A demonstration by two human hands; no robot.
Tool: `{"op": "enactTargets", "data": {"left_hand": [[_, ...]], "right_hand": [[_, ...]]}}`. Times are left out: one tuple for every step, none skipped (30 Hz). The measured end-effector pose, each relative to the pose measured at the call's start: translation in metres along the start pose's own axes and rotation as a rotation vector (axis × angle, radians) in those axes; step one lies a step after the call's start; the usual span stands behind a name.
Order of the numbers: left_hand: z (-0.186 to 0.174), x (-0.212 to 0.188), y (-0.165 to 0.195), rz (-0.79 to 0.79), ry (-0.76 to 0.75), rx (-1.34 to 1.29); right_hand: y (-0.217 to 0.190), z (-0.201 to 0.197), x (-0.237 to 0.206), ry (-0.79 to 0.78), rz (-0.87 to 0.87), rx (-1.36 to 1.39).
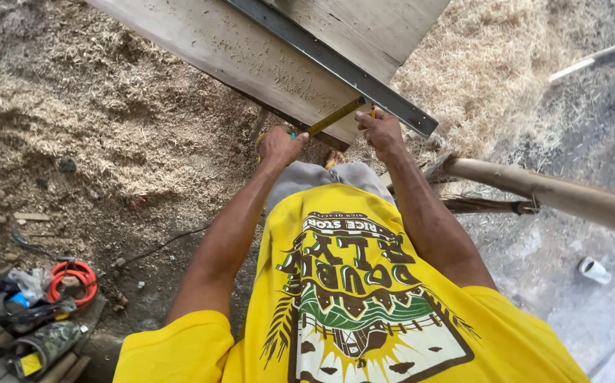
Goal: The person holds a hammer and positions a long metal channel on a wooden plank, then measures the plank with a tape measure and marks it with a pencil. They hammer nails along the metal channel to fasten it to the wood, then pick up and position a circular saw on the plank.
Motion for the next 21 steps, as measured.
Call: {"op": "enactTargets", "data": {"left_hand": [[0.001,0.000,0.002,0.008,-0.010,0.029],[0.001,0.001,0.004,0.018,-0.018,0.059],[0.002,0.001,0.006,0.028,-0.030,0.055],[0.002,0.002,0.008,0.037,-0.043,0.049],[0.002,0.003,0.009,0.047,-0.054,0.042],[0.003,0.005,0.006,0.021,-0.077,0.007],[0.005,0.006,0.001,-0.008,-0.099,-0.028],[0.006,0.009,-0.004,-0.037,-0.118,-0.065],[0.006,0.012,-0.008,-0.054,-0.119,-0.062],[0.007,0.015,-0.014,-0.071,-0.122,-0.059],[0.008,0.019,-0.020,-0.092,-0.126,-0.058],[0.008,0.024,-0.026,-0.089,-0.111,-0.068],[0.008,0.029,-0.031,-0.087,-0.094,-0.080],[0.008,0.034,-0.038,-0.086,-0.075,-0.093],[0.006,0.039,-0.043,-0.075,-0.036,-0.118],[0.004,0.043,-0.049,-0.066,0.003,-0.144],[0.000,0.046,-0.054,-0.057,0.045,-0.171],[-0.004,0.048,-0.059,-0.046,0.092,-0.140],[-0.009,0.049,-0.063,-0.034,0.140,-0.108],[-0.015,0.049,-0.065,-0.022,0.188,-0.075],[-0.020,0.049,-0.069,-0.024,0.210,-0.103]], "right_hand": [[0.001,-0.001,-0.001,0.010,-0.006,0.009],[0.002,0.000,-0.002,0.019,-0.013,0.018],[0.003,0.002,-0.003,0.032,-0.005,0.014],[0.005,0.004,-0.004,0.045,0.003,0.008],[0.005,0.007,-0.004,0.056,0.008,0.001],[0.006,0.011,-0.004,0.056,0.012,0.003],[0.006,0.015,-0.004,0.054,0.018,0.003],[0.006,0.020,-0.004,0.050,0.022,0.003],[0.006,0.024,-0.003,0.053,0.022,-0.008],[0.006,0.027,-0.003,0.055,0.024,-0.021],[0.006,0.031,-0.002,0.057,0.029,-0.036],[0.007,0.035,-0.001,0.062,0.034,-0.066],[0.008,0.039,0.000,0.066,0.038,-0.097],[0.008,0.044,0.002,0.068,0.040,-0.129],[0.008,0.048,0.003,0.079,0.037,-0.144],[0.008,0.053,0.005,0.088,0.034,-0.161],[0.008,0.058,0.006,0.095,0.030,-0.178],[0.003,0.065,0.008,0.086,-0.010,-0.242],[-0.003,0.073,0.009,0.077,-0.054,-0.305],[-0.009,0.080,0.011,0.068,-0.099,-0.366],[-0.017,0.086,0.012,0.074,-0.147,-0.442]]}}
Point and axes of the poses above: each hand's wrist, its own x-axis towards the middle knuckle, its own z-axis out of the palm, y = z × x, the point moved 10 cm from there along x, towards the middle knuckle, and after that the axes turned 6 degrees about -x, right-handed, at the moved point
